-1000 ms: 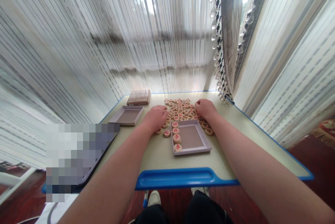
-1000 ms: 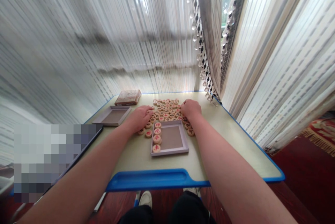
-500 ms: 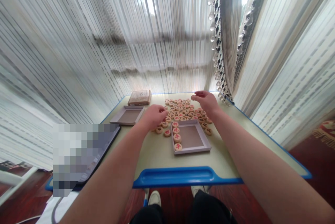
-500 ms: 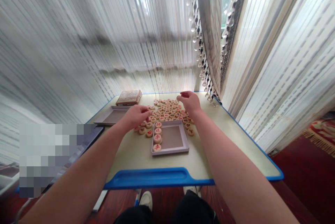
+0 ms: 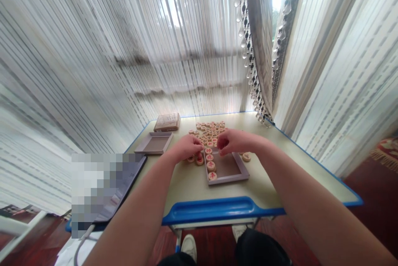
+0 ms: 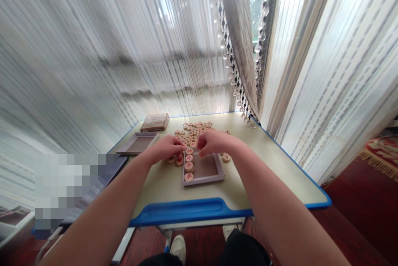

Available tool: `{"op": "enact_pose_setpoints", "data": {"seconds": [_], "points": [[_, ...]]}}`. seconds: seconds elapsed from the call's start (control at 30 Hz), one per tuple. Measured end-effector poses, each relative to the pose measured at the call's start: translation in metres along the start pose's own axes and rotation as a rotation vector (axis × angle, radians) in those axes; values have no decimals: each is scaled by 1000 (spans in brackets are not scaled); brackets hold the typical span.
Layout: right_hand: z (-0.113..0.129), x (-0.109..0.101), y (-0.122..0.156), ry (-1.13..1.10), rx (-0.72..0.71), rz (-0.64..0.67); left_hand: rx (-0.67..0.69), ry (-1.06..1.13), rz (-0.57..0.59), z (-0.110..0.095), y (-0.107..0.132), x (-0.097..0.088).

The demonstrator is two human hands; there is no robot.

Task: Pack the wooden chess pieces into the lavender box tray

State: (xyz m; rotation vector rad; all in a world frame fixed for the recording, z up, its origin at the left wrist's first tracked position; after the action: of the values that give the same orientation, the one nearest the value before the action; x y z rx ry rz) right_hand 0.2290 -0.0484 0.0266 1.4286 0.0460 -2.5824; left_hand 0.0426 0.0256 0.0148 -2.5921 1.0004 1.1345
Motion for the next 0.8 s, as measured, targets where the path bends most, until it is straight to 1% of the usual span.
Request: {"op": "enact_pose_setpoints", "data": {"seconds": [0.1, 0.27, 0.37, 0.53, 0.63, 0.8], "points": [[3, 3, 0, 80, 58, 53, 5, -22, -8, -1, 0, 2], [9, 4, 0, 223, 49, -8, 11, -126, -81, -5, -3, 3], [7, 3, 1, 224, 31, 20, 7, -135, -107, -6, -4, 3], [-1, 4, -2, 199, -37, 52, 72, -213, -177, -5, -7, 3], [-2, 7, -7, 215, -60, 23, 91, -251, -210, -4, -9, 2], [2, 10, -9, 262, -53, -41, 87, -284, -242, -3, -10, -1]]}}
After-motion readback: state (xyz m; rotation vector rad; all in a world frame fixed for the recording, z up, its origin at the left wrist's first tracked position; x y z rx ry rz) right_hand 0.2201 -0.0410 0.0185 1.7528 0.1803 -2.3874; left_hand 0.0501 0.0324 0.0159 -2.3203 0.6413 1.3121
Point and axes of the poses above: each hand's wrist, its own y-axis away from the middle knuckle, its own x-axis out of the palm, z = x × y, the point moved 1 cm from there along -y, towards the middle knuckle, and after that the axes turned 5 degrees about y, right-handed, at the moved point
